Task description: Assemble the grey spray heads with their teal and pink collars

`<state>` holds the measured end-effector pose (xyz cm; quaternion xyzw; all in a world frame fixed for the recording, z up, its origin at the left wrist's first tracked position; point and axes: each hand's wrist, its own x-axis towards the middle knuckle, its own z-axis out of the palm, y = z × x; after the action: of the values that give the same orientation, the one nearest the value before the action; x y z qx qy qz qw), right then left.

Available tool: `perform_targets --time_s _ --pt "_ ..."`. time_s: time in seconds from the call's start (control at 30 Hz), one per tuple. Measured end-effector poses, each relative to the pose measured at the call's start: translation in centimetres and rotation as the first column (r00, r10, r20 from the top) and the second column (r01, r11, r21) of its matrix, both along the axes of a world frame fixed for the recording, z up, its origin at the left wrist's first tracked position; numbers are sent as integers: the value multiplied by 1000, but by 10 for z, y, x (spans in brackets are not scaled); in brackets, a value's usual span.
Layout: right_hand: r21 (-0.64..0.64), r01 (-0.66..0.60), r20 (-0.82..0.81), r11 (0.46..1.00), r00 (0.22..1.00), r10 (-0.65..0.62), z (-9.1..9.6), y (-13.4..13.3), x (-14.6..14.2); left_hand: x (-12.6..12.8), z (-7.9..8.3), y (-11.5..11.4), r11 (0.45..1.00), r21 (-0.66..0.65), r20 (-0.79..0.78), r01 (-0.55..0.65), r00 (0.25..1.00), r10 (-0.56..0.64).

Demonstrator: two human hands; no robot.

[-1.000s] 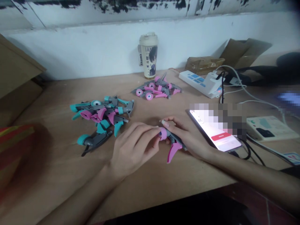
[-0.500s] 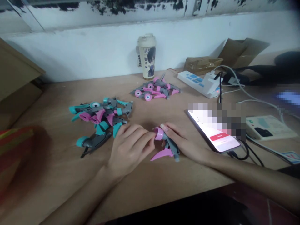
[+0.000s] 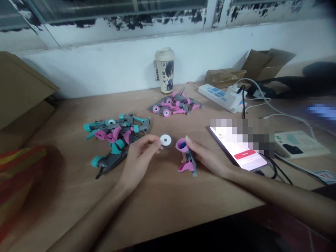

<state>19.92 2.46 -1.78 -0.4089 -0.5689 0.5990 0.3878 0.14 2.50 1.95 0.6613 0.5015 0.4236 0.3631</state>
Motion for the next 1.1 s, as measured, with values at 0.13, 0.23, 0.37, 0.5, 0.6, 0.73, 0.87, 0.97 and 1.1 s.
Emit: perform_targets --time_s 0.13,0.23,0.37,0.5,0.6,0.73,0.87,0.97,1.1 --pt "129 -108 47 986 994 102 2 3 1 8 4 -6 971 -174 130 164 981 -142" --pt "207 -153 54 966 988 145 1 2 0 8 6 -8 962 -190 129 196 976 -173" --pt "311 -157 49 937 988 149 -6 2 -1 6 10 -8 954 -199 83 227 973 -214" --pt "371 -123 67 920 992 106 -9 2 -1 6 11 -9 943 -200 29 267 963 -266" --pt "424 -130 79 896 991 107 -10 3 -1 6 5 -12 946 -197 -7 257 965 -264" --pt "474 -134 74 870 991 113 -11 4 -1 3 -5 -13 971 -162 -70 174 980 -187" --pt "486 -121 95 865 992 85 -9 3 -1 3 -8 -14 986 -87 -111 140 982 -150" --pt "490 -123 114 863 990 77 -5 2 0 4 -5 -14 986 64 -165 157 976 -144" --pt "462 -114 115 880 991 68 -3 -1 1 2 0 -12 944 232 -268 234 948 -169"
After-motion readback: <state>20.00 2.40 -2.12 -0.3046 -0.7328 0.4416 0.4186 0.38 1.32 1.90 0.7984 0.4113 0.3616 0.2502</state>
